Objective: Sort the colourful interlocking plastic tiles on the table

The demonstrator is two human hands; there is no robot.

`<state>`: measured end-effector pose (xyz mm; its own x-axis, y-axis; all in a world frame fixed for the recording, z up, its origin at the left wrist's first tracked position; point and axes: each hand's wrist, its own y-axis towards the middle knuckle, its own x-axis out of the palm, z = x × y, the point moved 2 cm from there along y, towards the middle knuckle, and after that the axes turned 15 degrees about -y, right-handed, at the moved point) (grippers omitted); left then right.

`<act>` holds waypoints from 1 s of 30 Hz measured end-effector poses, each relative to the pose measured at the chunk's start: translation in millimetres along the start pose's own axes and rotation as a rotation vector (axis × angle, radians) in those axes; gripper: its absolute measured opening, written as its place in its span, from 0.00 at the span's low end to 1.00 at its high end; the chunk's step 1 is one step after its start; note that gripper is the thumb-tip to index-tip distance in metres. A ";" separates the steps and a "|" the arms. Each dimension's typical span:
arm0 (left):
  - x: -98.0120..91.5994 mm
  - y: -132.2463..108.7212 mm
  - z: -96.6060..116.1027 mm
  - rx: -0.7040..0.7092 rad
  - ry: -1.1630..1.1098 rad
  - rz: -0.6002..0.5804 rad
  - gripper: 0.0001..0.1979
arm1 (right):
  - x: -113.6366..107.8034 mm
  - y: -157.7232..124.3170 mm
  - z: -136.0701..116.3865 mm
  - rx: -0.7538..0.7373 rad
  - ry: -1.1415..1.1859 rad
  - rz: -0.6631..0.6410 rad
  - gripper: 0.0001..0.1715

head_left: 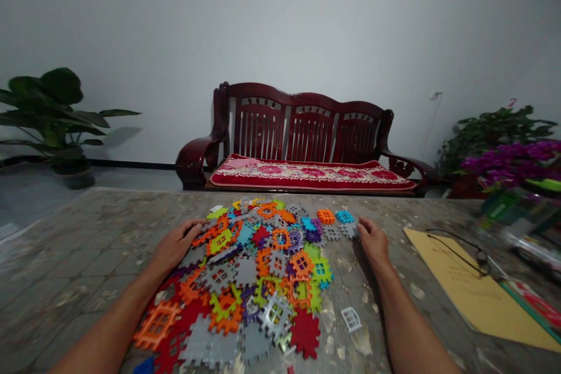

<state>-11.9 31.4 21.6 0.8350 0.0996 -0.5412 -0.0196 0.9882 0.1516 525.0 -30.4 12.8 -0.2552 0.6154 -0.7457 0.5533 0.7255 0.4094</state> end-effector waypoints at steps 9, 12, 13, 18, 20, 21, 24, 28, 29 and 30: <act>1.1 -0.1 -1.7 0.007 -0.007 -0.004 0.29 | 1.5 -12.4 -7.0 -0.097 -0.309 -0.057 0.33; 0.5 -0.8 -0.7 0.006 -0.014 0.004 0.28 | 0.0 -15.0 -7.3 -0.083 -0.450 -0.074 0.34; 0.3 -1.0 -0.2 0.004 -0.014 0.004 0.27 | -0.5 -15.5 -6.8 -0.073 -0.481 -0.076 0.34; 0.0 -0.9 0.9 0.005 0.003 -0.003 0.28 | -1.2 -16.0 -5.3 -0.045 -0.517 -0.105 0.33; 0.1 -0.4 0.8 0.010 0.001 -0.001 0.27 | -0.8 -15.8 -5.8 -0.033 -0.500 -0.110 0.33; 0.0 -0.2 0.8 0.011 -0.002 0.003 0.27 | -0.5 -15.5 -6.2 -0.025 -0.489 -0.108 0.33; -0.2 -0.2 0.8 0.007 -0.003 0.016 0.26 | 0.7 -14.2 -6.9 0.000 -0.447 -0.107 0.34; -0.3 -0.7 1.5 0.014 -0.002 0.004 0.27 | 3.2 -11.6 -6.0 0.021 -0.386 -0.107 0.36; -0.3 -0.9 1.6 0.013 0.000 0.001 0.27 | 3.8 -11.2 -5.5 0.021 -0.381 -0.103 0.36; -0.4 -1.2 1.8 0.008 0.002 0.002 0.27 | 4.3 -11.1 -5.1 0.019 -0.382 -0.098 0.37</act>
<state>-11.2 29.9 23.1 0.8341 0.1022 -0.5421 -0.0171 0.9870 0.1597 513.7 -34.2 7.7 0.0040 0.3821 -0.9241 0.5563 0.7671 0.3196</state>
